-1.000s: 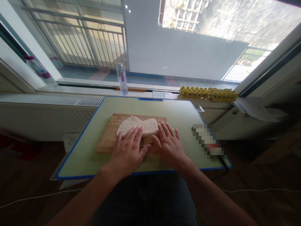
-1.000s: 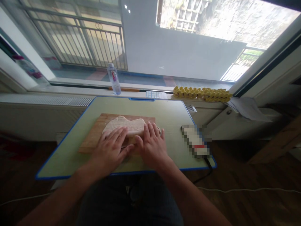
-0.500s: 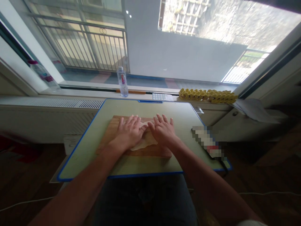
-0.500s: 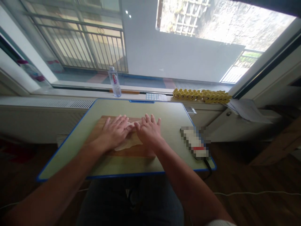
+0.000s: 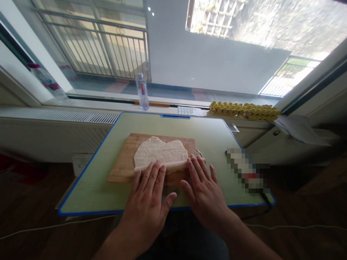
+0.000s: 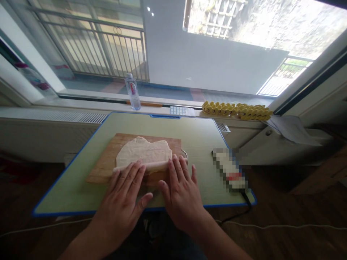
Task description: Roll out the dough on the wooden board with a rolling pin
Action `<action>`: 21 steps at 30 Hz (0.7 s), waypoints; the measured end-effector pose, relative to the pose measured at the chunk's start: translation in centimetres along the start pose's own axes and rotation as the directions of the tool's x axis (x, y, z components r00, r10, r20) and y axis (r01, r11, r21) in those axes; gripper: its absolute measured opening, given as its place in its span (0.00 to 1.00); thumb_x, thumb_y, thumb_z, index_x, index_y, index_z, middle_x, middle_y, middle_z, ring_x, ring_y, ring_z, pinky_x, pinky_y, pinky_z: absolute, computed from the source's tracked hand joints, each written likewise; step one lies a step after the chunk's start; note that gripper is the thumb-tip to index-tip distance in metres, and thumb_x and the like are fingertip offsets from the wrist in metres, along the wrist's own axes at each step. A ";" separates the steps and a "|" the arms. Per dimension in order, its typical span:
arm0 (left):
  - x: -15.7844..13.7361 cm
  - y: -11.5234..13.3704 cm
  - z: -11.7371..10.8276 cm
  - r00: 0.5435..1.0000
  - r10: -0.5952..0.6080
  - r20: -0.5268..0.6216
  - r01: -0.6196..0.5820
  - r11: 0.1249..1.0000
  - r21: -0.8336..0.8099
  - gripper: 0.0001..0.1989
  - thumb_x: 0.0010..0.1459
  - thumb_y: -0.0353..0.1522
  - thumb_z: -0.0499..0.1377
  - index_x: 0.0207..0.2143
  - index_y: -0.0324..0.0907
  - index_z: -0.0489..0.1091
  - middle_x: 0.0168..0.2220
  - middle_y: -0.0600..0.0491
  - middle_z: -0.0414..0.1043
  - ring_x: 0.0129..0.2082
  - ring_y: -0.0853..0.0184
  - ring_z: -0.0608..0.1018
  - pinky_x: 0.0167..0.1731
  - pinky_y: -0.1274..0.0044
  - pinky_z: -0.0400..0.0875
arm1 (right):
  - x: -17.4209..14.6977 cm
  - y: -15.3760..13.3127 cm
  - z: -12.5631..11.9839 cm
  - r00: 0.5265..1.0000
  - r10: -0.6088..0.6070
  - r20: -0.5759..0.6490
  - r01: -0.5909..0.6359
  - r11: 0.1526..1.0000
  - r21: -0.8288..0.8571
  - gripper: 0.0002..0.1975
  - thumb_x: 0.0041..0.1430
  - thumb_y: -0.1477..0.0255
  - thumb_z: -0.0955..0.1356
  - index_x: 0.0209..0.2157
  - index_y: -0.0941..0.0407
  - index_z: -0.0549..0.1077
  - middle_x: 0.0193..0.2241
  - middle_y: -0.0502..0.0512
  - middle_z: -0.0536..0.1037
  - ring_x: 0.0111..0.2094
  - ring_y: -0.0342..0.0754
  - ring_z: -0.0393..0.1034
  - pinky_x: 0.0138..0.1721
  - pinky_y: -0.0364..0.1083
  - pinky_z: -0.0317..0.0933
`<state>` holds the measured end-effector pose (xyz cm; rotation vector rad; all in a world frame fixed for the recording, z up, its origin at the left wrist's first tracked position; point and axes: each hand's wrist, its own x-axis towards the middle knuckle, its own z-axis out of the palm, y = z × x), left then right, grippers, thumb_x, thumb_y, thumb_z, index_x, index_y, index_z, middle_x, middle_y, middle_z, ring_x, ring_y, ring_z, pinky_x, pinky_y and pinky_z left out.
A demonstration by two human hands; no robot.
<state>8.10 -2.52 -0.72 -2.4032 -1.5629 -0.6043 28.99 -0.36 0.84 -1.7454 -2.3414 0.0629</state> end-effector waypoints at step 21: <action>2.3 -2.3 -0.2 0.998 -0.032 0.060 0.031 0.999 0.015 0.37 0.72 0.51 0.45 0.71 0.34 0.61 0.72 0.38 0.59 0.73 0.49 0.62 0.72 0.54 0.52 | 2.2 -1.3 -0.6 1.000 0.030 0.008 -0.030 1.000 -0.010 0.34 0.76 0.56 0.54 0.75 0.58 0.54 0.75 0.59 0.52 0.76 0.57 0.41 0.74 0.64 0.39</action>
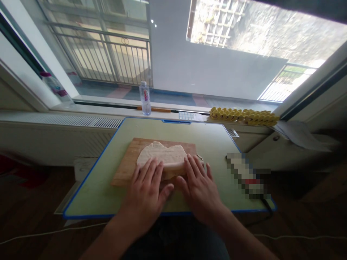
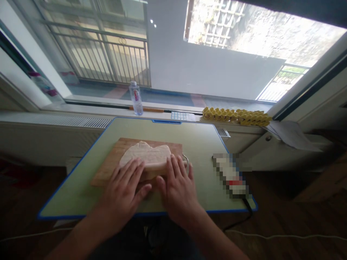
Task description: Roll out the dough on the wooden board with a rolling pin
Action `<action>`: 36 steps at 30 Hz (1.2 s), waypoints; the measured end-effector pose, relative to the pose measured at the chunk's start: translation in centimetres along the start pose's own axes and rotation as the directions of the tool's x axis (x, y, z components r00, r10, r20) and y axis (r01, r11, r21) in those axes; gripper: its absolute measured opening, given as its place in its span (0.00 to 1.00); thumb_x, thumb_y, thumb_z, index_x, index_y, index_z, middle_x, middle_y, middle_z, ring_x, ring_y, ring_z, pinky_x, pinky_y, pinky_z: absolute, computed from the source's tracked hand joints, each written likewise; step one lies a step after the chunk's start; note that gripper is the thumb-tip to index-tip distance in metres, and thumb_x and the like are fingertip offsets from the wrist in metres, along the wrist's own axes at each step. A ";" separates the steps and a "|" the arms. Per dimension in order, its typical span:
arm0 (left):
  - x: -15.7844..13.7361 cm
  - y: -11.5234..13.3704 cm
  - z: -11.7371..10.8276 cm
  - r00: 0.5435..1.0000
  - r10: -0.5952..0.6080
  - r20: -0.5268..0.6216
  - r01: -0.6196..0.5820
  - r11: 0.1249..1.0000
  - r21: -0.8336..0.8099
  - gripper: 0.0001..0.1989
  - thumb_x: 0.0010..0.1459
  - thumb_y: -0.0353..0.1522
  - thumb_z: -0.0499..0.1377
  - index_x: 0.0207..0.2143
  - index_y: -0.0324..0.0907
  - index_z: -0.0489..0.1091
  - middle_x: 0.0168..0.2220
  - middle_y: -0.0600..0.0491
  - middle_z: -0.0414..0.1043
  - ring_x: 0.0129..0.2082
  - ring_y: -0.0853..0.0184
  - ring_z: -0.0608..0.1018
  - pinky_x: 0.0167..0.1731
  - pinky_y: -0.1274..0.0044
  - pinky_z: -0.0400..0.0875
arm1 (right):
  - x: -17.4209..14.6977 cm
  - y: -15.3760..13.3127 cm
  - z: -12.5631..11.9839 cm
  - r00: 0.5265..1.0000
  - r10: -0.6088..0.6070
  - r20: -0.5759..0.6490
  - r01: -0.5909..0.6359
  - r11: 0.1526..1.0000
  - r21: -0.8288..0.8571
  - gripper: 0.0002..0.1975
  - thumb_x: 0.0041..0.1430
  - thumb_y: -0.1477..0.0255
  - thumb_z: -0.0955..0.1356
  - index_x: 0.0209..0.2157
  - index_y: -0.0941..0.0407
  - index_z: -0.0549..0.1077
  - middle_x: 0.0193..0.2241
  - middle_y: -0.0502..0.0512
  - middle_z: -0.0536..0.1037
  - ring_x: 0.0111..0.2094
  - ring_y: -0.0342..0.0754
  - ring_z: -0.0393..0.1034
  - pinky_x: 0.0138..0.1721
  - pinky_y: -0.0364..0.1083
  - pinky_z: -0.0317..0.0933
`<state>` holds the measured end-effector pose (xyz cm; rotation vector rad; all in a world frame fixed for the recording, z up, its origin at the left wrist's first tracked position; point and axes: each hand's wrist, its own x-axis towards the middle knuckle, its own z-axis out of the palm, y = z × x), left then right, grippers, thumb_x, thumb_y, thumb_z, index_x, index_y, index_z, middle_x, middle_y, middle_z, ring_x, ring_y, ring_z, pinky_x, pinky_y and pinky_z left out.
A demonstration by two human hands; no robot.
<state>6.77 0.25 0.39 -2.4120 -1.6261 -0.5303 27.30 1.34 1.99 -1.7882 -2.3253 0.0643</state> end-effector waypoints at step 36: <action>10.6 -4.2 1.8 0.942 -0.141 0.305 0.146 0.989 0.008 0.38 0.73 0.50 0.35 0.72 0.35 0.59 0.74 0.41 0.54 0.75 0.51 0.55 0.72 0.49 0.46 | 10.2 0.8 -0.2 0.986 0.123 0.111 -0.127 0.991 0.031 0.39 0.75 0.50 0.48 0.73 0.61 0.57 0.76 0.63 0.51 0.76 0.63 0.40 0.72 0.70 0.35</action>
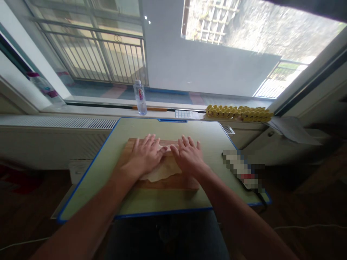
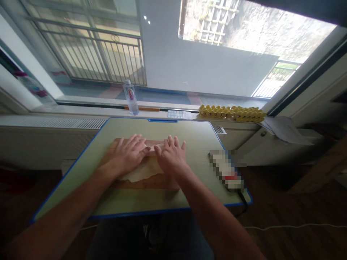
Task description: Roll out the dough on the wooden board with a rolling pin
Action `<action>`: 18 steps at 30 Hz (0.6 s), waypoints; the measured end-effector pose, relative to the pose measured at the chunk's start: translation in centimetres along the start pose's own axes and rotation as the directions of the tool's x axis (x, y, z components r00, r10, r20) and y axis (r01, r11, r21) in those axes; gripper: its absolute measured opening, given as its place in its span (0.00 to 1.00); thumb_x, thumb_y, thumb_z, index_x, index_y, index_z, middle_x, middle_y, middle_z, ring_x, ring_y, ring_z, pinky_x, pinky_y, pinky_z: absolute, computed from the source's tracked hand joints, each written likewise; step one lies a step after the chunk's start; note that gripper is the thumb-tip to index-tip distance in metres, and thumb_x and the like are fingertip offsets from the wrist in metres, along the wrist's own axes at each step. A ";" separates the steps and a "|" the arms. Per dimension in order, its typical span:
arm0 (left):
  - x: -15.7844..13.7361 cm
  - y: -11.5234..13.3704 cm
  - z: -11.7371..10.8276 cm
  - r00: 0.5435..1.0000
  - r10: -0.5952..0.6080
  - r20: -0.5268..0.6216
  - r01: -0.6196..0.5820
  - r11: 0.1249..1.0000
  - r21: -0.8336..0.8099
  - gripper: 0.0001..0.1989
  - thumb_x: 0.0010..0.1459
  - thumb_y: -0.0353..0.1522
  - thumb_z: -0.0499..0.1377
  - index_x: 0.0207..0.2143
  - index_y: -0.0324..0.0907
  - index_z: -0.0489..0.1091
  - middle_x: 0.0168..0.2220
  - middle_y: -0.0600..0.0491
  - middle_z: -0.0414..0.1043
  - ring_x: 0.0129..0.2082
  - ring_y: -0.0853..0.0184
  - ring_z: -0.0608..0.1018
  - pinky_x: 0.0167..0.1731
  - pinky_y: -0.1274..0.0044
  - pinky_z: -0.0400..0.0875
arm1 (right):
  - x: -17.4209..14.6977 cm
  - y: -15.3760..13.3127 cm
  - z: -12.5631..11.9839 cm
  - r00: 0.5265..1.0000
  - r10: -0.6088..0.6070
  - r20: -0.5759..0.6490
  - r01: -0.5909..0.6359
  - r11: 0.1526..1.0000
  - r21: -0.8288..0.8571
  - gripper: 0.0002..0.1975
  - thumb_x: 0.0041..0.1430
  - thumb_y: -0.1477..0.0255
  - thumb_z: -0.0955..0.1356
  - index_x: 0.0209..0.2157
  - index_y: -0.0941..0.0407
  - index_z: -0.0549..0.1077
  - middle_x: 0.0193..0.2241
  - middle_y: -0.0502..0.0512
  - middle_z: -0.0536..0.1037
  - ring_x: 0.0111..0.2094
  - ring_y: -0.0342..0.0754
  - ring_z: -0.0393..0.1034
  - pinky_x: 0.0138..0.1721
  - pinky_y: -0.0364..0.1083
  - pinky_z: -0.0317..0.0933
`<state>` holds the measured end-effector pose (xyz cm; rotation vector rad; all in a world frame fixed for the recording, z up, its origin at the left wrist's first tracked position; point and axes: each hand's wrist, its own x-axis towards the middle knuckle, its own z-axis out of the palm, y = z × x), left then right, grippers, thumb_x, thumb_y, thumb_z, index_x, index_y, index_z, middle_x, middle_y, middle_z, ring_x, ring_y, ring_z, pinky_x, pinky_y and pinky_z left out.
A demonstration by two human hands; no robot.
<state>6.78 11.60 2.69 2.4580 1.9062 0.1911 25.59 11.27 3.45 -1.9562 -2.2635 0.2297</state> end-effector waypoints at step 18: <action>-11.1 1.4 2.3 0.948 0.139 -0.287 -0.141 0.990 0.013 0.35 0.73 0.49 0.43 0.73 0.38 0.56 0.74 0.42 0.56 0.74 0.51 0.58 0.73 0.54 0.47 | -10.9 0.5 2.4 0.984 -0.132 -0.116 0.128 0.991 -0.042 0.36 0.76 0.55 0.53 0.76 0.60 0.50 0.76 0.58 0.47 0.77 0.58 0.36 0.74 0.66 0.36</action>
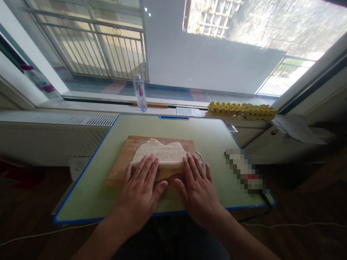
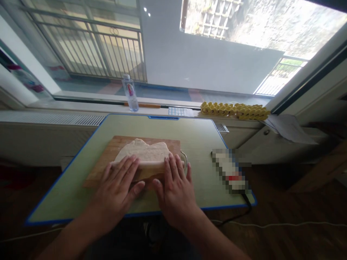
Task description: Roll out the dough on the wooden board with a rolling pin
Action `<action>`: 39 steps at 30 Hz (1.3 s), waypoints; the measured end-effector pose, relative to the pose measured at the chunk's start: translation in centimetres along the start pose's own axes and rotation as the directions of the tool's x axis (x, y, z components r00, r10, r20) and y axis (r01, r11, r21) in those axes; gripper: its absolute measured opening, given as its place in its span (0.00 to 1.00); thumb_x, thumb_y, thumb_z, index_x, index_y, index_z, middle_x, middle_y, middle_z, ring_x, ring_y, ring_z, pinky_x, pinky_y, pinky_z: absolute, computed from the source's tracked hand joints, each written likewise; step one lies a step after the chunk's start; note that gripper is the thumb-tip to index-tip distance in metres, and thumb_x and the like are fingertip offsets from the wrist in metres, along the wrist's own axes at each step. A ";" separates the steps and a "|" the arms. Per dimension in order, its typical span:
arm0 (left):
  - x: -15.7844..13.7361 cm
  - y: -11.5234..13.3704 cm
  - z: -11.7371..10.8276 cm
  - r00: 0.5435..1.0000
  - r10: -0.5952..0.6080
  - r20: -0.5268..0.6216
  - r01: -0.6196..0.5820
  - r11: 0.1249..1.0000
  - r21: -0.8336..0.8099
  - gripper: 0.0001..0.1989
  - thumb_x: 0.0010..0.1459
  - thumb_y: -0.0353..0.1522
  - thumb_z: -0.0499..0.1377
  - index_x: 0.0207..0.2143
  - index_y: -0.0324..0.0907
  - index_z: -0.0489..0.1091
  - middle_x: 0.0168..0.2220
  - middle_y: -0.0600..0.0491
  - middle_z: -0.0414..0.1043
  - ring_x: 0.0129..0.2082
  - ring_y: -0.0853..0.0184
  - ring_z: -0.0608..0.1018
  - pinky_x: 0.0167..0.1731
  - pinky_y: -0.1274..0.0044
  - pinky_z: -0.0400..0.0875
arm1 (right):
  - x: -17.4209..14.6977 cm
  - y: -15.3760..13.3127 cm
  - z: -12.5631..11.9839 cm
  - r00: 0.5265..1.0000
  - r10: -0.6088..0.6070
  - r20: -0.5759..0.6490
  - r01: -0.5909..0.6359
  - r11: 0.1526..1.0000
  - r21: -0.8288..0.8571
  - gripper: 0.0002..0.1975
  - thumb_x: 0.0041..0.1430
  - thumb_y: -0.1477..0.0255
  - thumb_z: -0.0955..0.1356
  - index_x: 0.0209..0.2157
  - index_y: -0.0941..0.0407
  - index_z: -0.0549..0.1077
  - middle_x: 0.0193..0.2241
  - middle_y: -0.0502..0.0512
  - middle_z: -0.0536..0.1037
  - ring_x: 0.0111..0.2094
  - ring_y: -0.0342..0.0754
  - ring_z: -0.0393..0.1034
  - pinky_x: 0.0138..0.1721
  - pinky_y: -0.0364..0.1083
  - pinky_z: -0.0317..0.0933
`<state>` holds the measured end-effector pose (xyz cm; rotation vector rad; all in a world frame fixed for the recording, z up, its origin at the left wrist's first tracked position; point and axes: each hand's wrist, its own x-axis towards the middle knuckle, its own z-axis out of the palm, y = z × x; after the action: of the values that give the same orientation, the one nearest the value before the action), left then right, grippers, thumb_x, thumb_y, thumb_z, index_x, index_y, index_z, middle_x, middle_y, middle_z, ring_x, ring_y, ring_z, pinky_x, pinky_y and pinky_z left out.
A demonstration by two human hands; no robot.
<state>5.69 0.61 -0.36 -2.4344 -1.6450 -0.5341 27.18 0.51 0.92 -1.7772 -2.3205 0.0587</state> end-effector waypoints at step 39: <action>7.8 -1.2 0.0 0.982 -0.096 0.160 0.096 0.995 0.013 0.33 0.74 0.47 0.40 0.72 0.38 0.59 0.73 0.41 0.58 0.74 0.51 0.60 0.71 0.48 0.48 | 7.4 0.2 -0.7 0.997 0.071 0.004 -0.071 0.997 0.015 0.35 0.76 0.53 0.51 0.73 0.60 0.57 0.74 0.64 0.56 0.75 0.62 0.47 0.72 0.69 0.39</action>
<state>7.20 7.79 2.43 -2.4622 -1.8313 -0.3536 25.67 7.63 2.64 -1.8534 -2.2524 0.0905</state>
